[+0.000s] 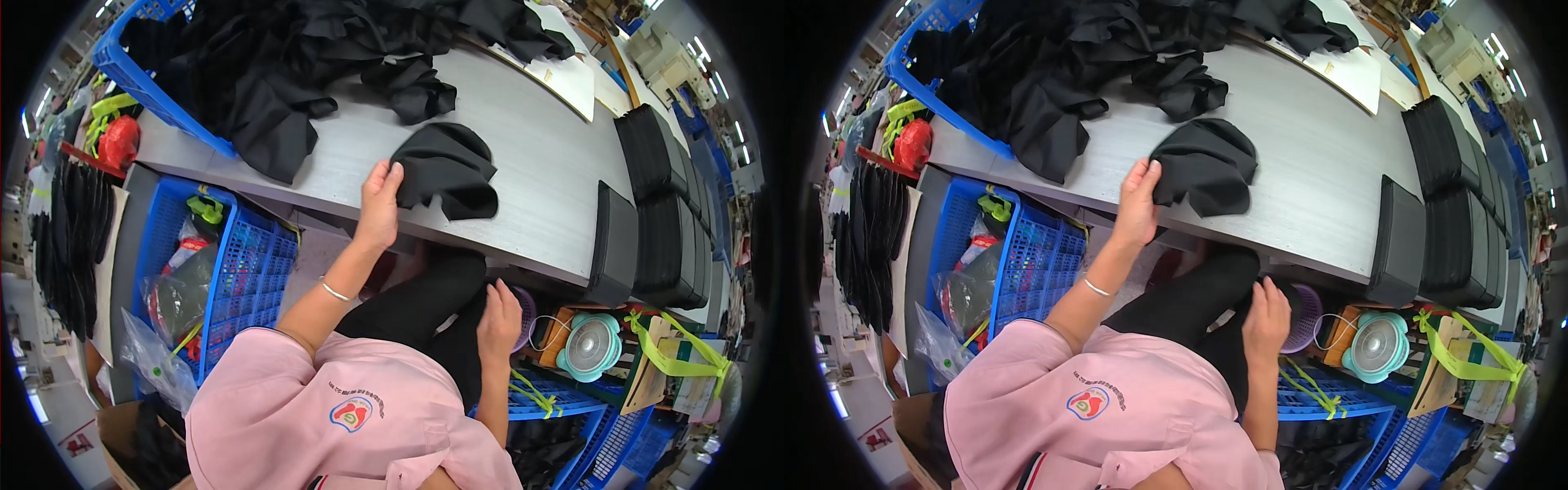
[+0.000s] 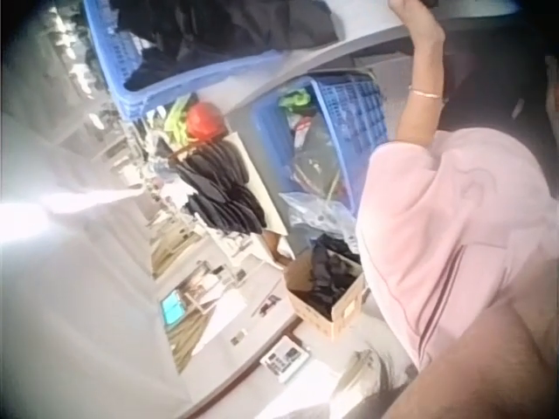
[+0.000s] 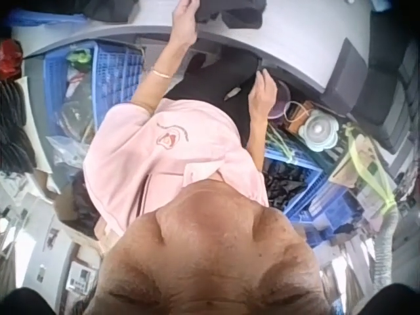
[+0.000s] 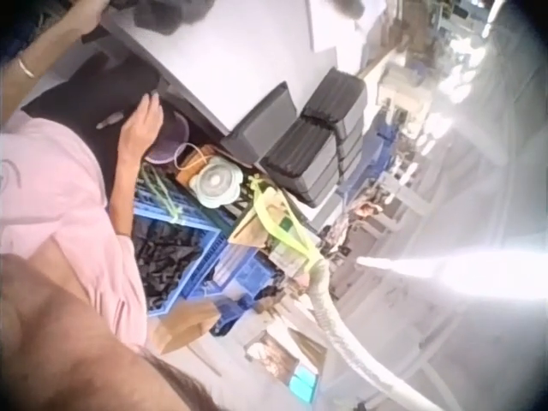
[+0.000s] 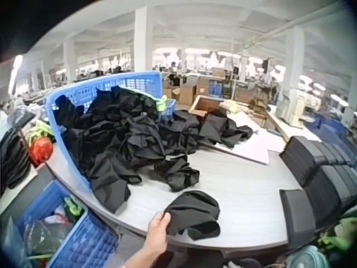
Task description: Folding black fabric pieces and inserting stiffener boards into pockets at a factory workstation.
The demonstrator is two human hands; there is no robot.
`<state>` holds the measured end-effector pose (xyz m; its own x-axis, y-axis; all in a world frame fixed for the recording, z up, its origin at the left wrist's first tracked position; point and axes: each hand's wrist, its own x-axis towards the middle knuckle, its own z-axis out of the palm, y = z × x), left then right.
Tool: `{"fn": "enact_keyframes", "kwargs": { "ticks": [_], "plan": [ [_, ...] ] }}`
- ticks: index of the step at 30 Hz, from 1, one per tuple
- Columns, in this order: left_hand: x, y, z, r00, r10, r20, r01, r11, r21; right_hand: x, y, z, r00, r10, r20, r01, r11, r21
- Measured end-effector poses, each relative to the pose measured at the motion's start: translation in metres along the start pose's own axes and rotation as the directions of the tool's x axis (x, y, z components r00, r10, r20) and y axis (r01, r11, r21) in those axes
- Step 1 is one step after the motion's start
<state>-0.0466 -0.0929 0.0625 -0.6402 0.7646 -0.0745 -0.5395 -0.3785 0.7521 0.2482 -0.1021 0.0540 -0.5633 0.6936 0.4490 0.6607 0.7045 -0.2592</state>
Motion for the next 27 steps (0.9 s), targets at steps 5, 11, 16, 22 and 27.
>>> {"fn": "enact_keyframes", "kwargs": {
  "ticks": [5,11,16,22,27],
  "plan": [
    [-0.027,-0.029,-0.013,0.956,0.294,-0.001,-0.223,0.727,0.649,0.008,-0.029,0.012,0.997,-0.07,0.038,0.067,0.996,0.066],
    [-0.052,-0.025,0.006,0.681,0.219,0.698,-0.73,0.272,0.627,-0.041,-0.034,0.009,0.981,0.02,0.192,-0.047,0.989,0.138],
    [-0.03,-0.064,0.009,0.707,0.252,0.66,-0.707,0.272,0.653,-0.051,-0.038,0.0,0.981,0.017,0.195,-0.048,0.987,0.156],
    [-0.012,-0.063,0.008,0.842,0.042,0.538,-0.507,0.403,0.762,-0.035,-0.038,-0.015,0.988,-0.011,0.152,-0.032,0.961,0.274],
    [0.009,-0.055,0.002,0.753,-0.265,0.603,-0.488,0.389,0.781,-0.016,-0.038,-0.019,0.988,-0.083,0.134,0.026,0.926,0.377]
  ]
}}
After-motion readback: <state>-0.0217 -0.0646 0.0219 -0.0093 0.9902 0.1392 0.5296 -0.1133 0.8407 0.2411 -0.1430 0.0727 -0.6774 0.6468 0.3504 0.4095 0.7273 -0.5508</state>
